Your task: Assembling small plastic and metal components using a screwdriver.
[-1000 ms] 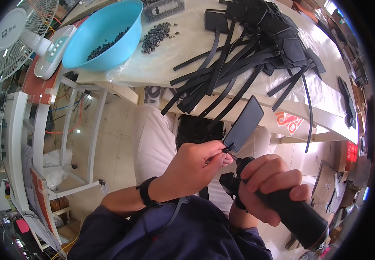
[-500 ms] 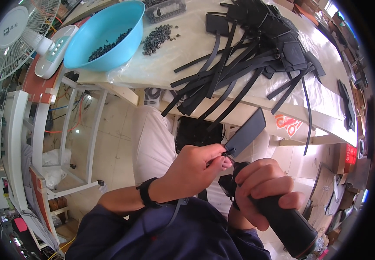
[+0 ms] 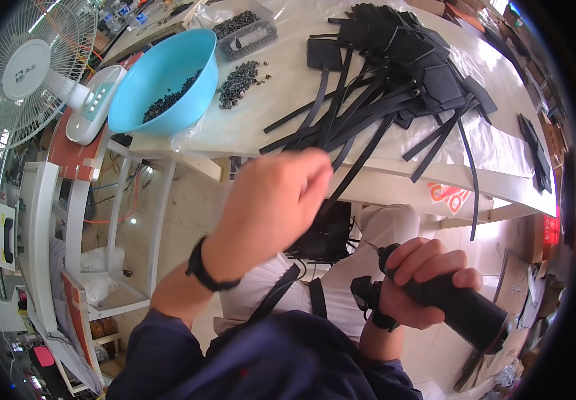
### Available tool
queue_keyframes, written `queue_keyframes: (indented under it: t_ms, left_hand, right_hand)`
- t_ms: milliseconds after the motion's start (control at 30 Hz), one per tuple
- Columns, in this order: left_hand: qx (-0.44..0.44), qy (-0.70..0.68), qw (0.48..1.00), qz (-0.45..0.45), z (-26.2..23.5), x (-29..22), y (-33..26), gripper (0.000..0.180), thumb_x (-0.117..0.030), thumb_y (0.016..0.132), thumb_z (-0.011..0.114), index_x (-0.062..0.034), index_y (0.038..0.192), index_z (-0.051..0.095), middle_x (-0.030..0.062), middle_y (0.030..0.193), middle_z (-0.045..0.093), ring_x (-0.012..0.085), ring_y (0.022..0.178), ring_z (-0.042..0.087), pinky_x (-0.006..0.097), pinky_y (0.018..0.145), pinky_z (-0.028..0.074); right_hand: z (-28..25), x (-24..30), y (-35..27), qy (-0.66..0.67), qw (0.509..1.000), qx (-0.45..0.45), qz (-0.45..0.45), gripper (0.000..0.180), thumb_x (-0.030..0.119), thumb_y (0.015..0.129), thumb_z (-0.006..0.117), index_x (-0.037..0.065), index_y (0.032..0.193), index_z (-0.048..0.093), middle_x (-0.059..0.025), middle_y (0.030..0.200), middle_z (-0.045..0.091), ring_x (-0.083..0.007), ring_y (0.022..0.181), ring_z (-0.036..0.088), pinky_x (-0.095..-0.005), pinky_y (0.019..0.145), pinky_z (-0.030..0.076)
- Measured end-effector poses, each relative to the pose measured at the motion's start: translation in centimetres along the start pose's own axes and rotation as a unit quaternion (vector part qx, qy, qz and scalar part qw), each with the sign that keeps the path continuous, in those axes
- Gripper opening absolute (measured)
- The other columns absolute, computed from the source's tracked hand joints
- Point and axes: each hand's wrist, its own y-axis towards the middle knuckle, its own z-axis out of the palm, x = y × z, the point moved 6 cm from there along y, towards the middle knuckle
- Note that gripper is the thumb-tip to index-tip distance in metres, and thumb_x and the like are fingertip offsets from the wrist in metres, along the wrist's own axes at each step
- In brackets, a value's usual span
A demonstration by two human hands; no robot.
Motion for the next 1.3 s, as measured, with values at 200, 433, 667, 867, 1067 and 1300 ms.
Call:
queue_keyframes:
  t_ms: [200, 433, 667, 867, 1067, 1300]
  left_hand:
    - [-0.066, 0.151, 0.984, 0.064, -0.1, 2.5, 13.1, 0.027, -0.024, 0.085, 0.062, 0.0025, 0.08, 0.066, 0.0204, 0.069, 0.063, 0.0372, 0.065, 0.062, 0.04, 0.063, 0.05]
    - [0.01, 0.242, 0.97, 0.001, 3.5, 7.3, 18.8, 0.031, -0.025, 0.077, 0.067, 0.0047, 0.07, 0.065, 0.0208, 0.062, 0.062, 0.0355, 0.063, 0.064, 0.039, 0.063, 0.052]
    - [0.0, -0.267, 0.951, -0.154, 0.3, 8.1, 14.2, 0.01, -0.002, 0.085, 0.058, 0.0044, 0.093, 0.059, 0.0107, 0.079, 0.065, 0.0117, 0.062, 0.058, 0.024, 0.055, 0.047]
    - [-0.051, -0.634, 0.745, -0.2, 0.9, 7.1, 3.5, 0.022, 0.003, 0.086, 0.059, 0.0073, 0.105, 0.052, 0.0151, 0.094, 0.061, 0.0209, 0.081, 0.061, 0.029, 0.076, 0.051]
    - [0.041, -0.714, 0.661, -0.227, 4.3, 3.3, -4.5, 0.021, 0.001, 0.09, 0.055, 0.0006, 0.111, 0.053, 0.0093, 0.095, 0.059, 0.0194, 0.087, 0.058, 0.03, 0.081, 0.047]
    - [0.103, -0.597, 0.775, -0.179, 4.7, 0.2, -7.8, 0.025, 0.003, 0.091, 0.05, 0.0032, 0.116, 0.05, 0.0134, 0.101, 0.066, 0.0145, 0.082, 0.061, 0.027, 0.076, 0.05]
  right_hand:
    - [0.5, -0.4, -0.1, 0.007, 1.0, 0.0, 0.021, 0.051, 0.044, 0.086, 0.067, 0.01, 0.105, 0.034, -0.0066, 0.074, 0.052, -0.0168, 0.049, 0.055, -0.0296, 0.043, 0.049]
    - [1.1, -0.5, -0.1, 0.024, 0.998, 0.05, -0.03, 0.049, 0.044, 0.087, 0.065, 0.01, 0.104, 0.035, -0.006, 0.073, 0.049, -0.0135, 0.047, 0.05, -0.0274, 0.041, 0.046]
    - [0.9, 0.7, 0.3, 0.03, 0.999, 0.022, -0.01, 0.049, 0.043, 0.087, 0.066, 0.01, 0.104, 0.034, -0.0062, 0.072, 0.051, -0.0157, 0.047, 0.053, -0.0288, 0.042, 0.048]
    - [1.8, 1.9, 0.5, 0.038, 0.999, 0.017, 0.001, 0.049, 0.041, 0.086, 0.067, 0.01, 0.104, 0.034, -0.0066, 0.072, 0.052, -0.017, 0.047, 0.055, -0.0302, 0.043, 0.05]
    - [3.3, 2.2, 0.0, 0.065, 0.997, 0.04, -0.027, 0.047, 0.036, 0.088, 0.067, 0.008, 0.106, 0.034, -0.0081, 0.074, 0.051, -0.0165, 0.046, 0.052, -0.0297, 0.041, 0.049]
    - [4.2, 4.5, 0.2, 0.082, 0.992, -0.037, -0.086, 0.047, 0.041, 0.084, 0.07, 0.008, 0.106, 0.045, -0.0015, 0.075, 0.045, -0.0112, 0.048, 0.046, -0.0241, 0.039, 0.04]
